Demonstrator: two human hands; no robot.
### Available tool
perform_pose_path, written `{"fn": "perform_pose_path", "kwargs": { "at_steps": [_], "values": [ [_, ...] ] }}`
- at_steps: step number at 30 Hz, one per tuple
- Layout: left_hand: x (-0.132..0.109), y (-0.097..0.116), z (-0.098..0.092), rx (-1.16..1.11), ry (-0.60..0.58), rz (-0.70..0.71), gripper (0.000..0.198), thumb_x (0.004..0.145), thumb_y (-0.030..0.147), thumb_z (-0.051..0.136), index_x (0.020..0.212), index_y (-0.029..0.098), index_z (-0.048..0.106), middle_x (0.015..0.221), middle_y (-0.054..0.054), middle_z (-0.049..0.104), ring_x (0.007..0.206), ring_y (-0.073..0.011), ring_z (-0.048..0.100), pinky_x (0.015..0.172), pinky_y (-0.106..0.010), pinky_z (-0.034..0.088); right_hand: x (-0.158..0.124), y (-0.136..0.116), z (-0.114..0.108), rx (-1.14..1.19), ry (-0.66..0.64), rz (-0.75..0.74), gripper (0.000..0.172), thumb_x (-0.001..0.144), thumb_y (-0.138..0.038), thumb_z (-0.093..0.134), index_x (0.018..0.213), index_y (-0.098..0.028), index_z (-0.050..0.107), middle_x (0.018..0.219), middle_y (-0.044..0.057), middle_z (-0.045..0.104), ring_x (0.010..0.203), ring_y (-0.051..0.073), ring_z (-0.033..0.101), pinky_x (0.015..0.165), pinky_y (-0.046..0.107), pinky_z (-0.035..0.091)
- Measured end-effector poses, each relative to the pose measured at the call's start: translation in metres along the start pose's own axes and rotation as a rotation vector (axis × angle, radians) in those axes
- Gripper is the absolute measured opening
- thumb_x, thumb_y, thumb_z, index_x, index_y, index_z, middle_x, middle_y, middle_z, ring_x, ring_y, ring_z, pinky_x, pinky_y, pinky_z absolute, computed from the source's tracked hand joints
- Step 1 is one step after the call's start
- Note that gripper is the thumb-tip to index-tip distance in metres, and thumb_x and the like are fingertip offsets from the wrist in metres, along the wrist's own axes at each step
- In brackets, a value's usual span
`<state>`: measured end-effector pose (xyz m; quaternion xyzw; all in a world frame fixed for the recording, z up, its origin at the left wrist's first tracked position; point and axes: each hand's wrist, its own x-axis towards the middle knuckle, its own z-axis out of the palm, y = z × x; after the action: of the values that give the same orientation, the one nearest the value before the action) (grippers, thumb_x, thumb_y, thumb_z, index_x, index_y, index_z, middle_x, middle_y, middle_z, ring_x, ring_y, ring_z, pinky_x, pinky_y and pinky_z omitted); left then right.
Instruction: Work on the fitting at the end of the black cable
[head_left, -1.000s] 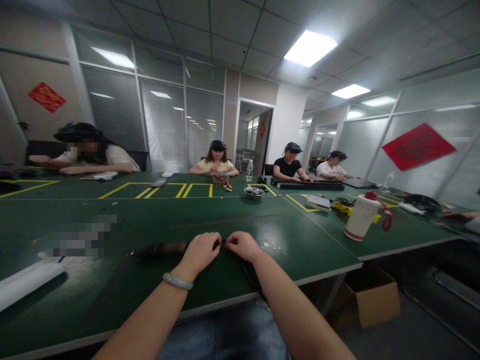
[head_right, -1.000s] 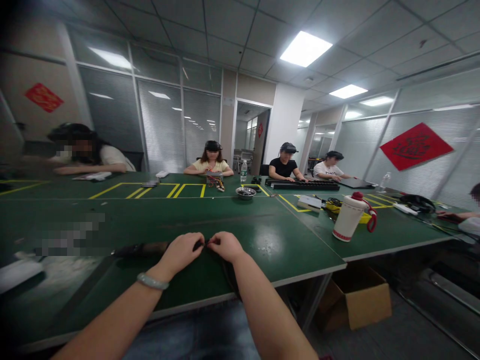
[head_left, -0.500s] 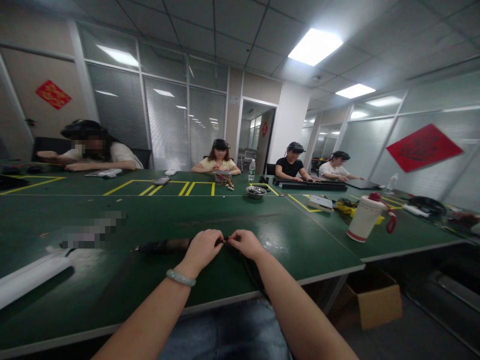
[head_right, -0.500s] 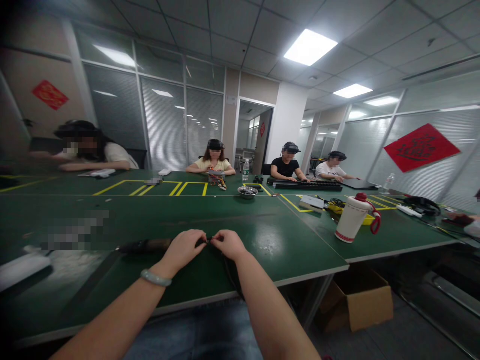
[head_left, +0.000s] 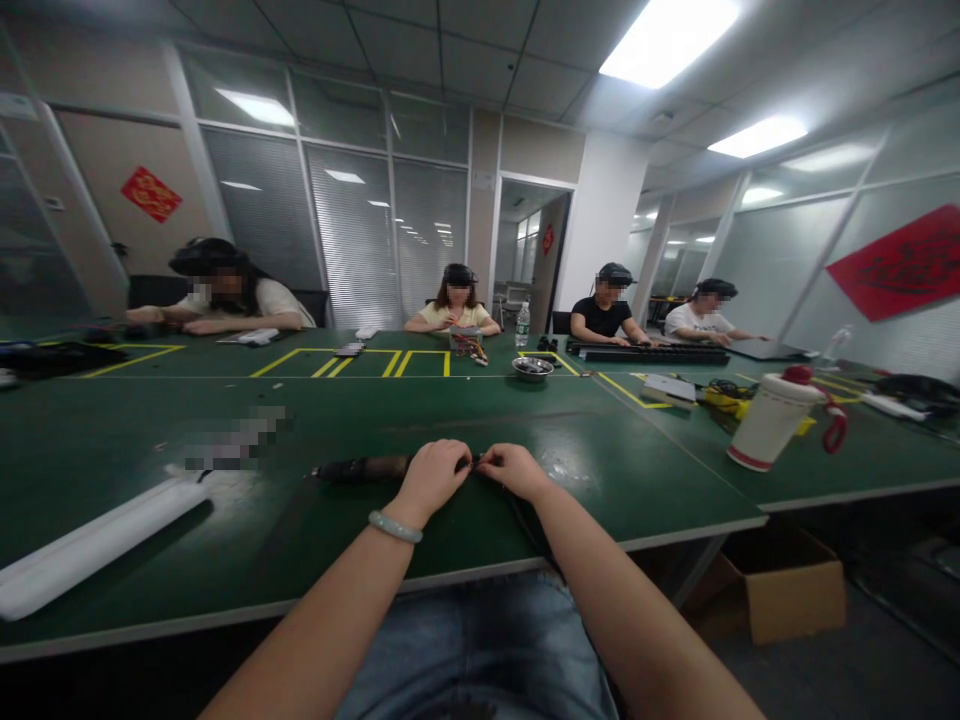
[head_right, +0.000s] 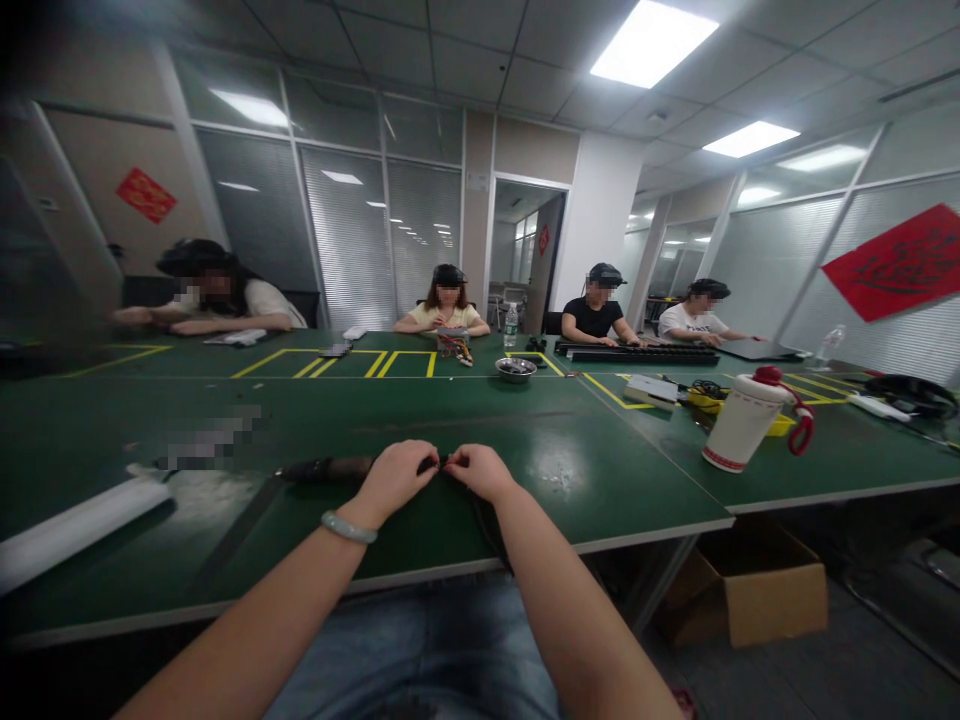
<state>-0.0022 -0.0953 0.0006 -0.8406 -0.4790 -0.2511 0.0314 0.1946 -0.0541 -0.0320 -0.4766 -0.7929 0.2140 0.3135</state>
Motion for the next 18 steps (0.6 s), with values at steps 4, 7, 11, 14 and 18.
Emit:
{"fn": "perform_pose_path", "kwargs": {
  "at_steps": [4, 7, 11, 14, 18],
  "values": [
    [0.0003, -0.0005, -0.0002, -0.013, 0.023, -0.007, 0.01, 0.086, 0.025, 0.057, 0.094, 0.022, 0.062, 0.099, -0.005, 0.066, 0.097, -0.0205, 0.058, 0.089, -0.034, 0.041, 0.0003, 0.0015, 0.0, 0.013, -0.011, 0.002, 0.015, 0.079, -0.032, 0.066, 0.085, -0.019, 0.071, 0.082, 0.001, 0.071, 0.075, 0.014, 0.062, 0.069, 0.024, 0.045],
    [0.0005, -0.002, 0.0009, -0.009, 0.017, -0.038, 0.012, 0.085, 0.027, 0.058, 0.095, 0.021, 0.062, 0.101, -0.005, 0.065, 0.099, -0.0212, 0.058, 0.091, -0.035, 0.04, 0.0004, 0.0019, -0.0003, 0.016, -0.024, 0.005, 0.016, 0.079, -0.033, 0.066, 0.086, -0.019, 0.071, 0.083, 0.001, 0.071, 0.075, 0.014, 0.062, 0.069, 0.024, 0.045],
    [0.0004, -0.0026, 0.0013, -0.015, -0.011, -0.037, 0.013, 0.085, 0.026, 0.057, 0.095, 0.021, 0.063, 0.102, -0.006, 0.065, 0.1, -0.0216, 0.057, 0.091, -0.035, 0.041, 0.0002, 0.0016, -0.0009, 0.021, -0.028, -0.002, 0.017, 0.079, -0.034, 0.066, 0.086, -0.019, 0.071, 0.083, 0.001, 0.071, 0.075, 0.014, 0.062, 0.069, 0.024, 0.046],
    [0.0, -0.002, 0.0003, -0.021, -0.016, -0.014, 0.011, 0.086, 0.023, 0.056, 0.093, 0.022, 0.064, 0.102, -0.005, 0.065, 0.099, -0.021, 0.057, 0.09, -0.035, 0.041, 0.0003, 0.0019, -0.0003, 0.025, -0.025, -0.001, 0.017, 0.079, -0.033, 0.066, 0.086, -0.018, 0.071, 0.083, 0.001, 0.07, 0.075, 0.014, 0.062, 0.069, 0.024, 0.046],
    [-0.0007, -0.0019, -0.0013, -0.021, -0.005, 0.01, 0.01, 0.085, 0.022, 0.056, 0.091, 0.022, 0.064, 0.101, -0.004, 0.065, 0.097, -0.0202, 0.057, 0.088, -0.034, 0.041, 0.001, 0.0038, 0.0015, 0.01, -0.008, -0.002, 0.018, 0.079, -0.034, 0.065, 0.085, -0.018, 0.071, 0.082, 0.001, 0.07, 0.073, 0.014, 0.061, 0.067, 0.023, 0.045]
  ]
}}
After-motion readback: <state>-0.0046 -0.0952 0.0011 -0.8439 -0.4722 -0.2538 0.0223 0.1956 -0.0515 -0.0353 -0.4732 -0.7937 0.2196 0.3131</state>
